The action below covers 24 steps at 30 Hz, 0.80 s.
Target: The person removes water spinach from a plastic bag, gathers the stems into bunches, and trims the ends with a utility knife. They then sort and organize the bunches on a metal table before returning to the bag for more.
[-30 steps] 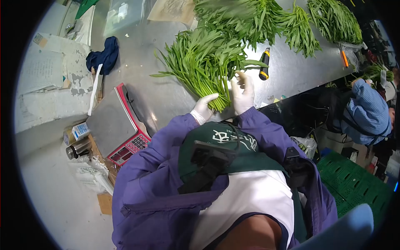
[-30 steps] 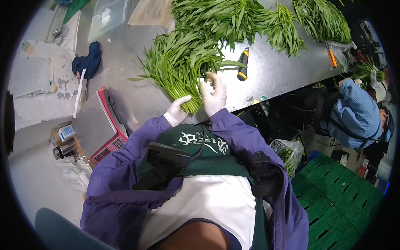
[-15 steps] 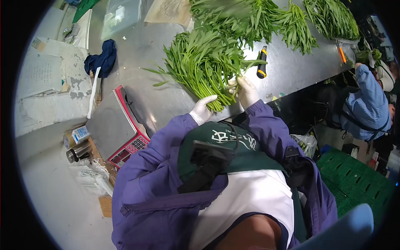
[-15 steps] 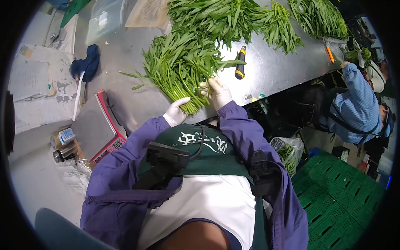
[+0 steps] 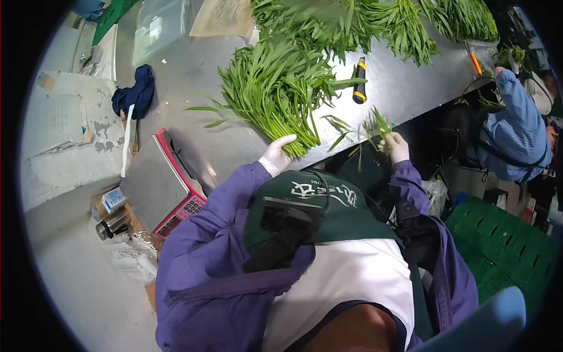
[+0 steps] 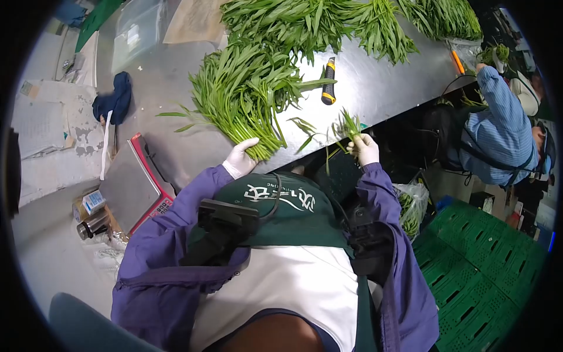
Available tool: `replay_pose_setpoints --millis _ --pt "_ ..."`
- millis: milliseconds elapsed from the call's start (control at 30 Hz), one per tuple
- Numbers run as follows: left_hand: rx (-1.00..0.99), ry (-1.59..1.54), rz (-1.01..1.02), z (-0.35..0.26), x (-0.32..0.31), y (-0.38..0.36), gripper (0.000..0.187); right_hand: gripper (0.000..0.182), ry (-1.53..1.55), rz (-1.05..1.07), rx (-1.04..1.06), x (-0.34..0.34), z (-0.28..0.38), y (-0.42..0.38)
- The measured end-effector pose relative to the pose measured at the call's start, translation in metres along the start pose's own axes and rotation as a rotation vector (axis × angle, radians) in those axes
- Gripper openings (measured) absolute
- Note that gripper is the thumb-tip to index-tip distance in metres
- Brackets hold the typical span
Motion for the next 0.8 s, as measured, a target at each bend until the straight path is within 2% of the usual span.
replay_pose_setpoints --millis 100,133,200,233,267,300,333,367,400,433,467,500,533,600,700,767,800 --pt "-0.008 -0.019 -0.042 0.000 0.000 -0.003 0.039 0.012 0.043 -0.118 -0.001 0.037 -0.017 -0.003" --pt "-0.005 -0.021 -0.054 -0.001 0.000 -0.004 0.039 0.017 0.023 -0.130 -0.045 0.067 -0.041 0.004" --pt "0.034 -0.021 -0.046 -0.001 -0.003 -0.005 0.039 0.032 -0.856 -0.498 -0.007 0.087 -0.040 -0.012" --pt "0.030 -0.016 -0.039 -0.002 -0.005 -0.005 0.040 0.043 -1.041 -0.605 0.013 0.091 -0.042 -0.018" --pt "0.024 -0.011 -0.035 -0.002 -0.005 -0.006 0.040 0.038 -0.938 -0.570 0.199 0.068 -0.019 -0.028" --pt "0.043 -0.021 -0.038 -0.001 0.001 -0.005 0.041 0.033 -0.761 -0.487 0.357 0.060 -0.031 -0.013" --pt "0.050 -0.019 -0.040 0.001 0.001 -0.004 0.041 0.029 -0.786 -0.407 0.474 0.021 0.001 -0.023" --pt "0.052 -0.027 -0.042 0.001 0.002 -0.004 0.041 0.027 -0.853 -0.370 0.525 -0.019 0.024 -0.032" --pt "0.050 -0.035 -0.047 0.001 0.002 -0.005 0.041 0.024 -0.709 -0.246 0.545 -0.050 0.028 -0.026" --pt "0.045 -0.028 -0.055 0.000 0.002 -0.006 0.041 0.027 -0.530 -0.072 0.411 -0.085 0.031 -0.023" --pt "0.033 -0.043 -0.070 0.001 0.000 -0.006 0.041 0.036 -0.313 0.143 0.379 -0.112 0.009 0.000" --pt "0.021 -0.058 -0.082 0.002 0.000 -0.006 0.041 0.049 -0.240 0.295 0.353 -0.144 0.010 0.004" --pt "0.008 -0.075 -0.093 0.001 0.000 -0.006 0.041 0.057 -0.247 0.350 0.335 -0.172 0.017 0.003" --pt "-0.008 -0.043 -0.076 -0.001 0.001 -0.008 0.041 0.063 -0.373 0.403 0.487 -0.207 0.018 0.015" --pt "-0.064 -0.086 -0.193 -0.005 0.001 -0.013 0.041 0.059 -0.320 0.442 0.369 -0.224 0.028 0.017" --pt "-0.063 -0.057 -0.231 -0.006 0.003 -0.016 0.040 0.051 -0.456 0.611 0.159 -0.231 0.024 0.022" --pt "-0.055 -0.026 -0.265 -0.006 0.005 -0.016 0.040 0.051 -0.460 0.617 0.158 -0.234 0.025 0.021"
Point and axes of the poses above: each hand's wrist, its own y-axis towards the middle knuckle, its own x-axis out of the back of the hand, z = x × y, the point moved 4 cm from there along y, towards the middle knuckle, and after that the axes turned 8 degrees about z, right-handed, at the moved point
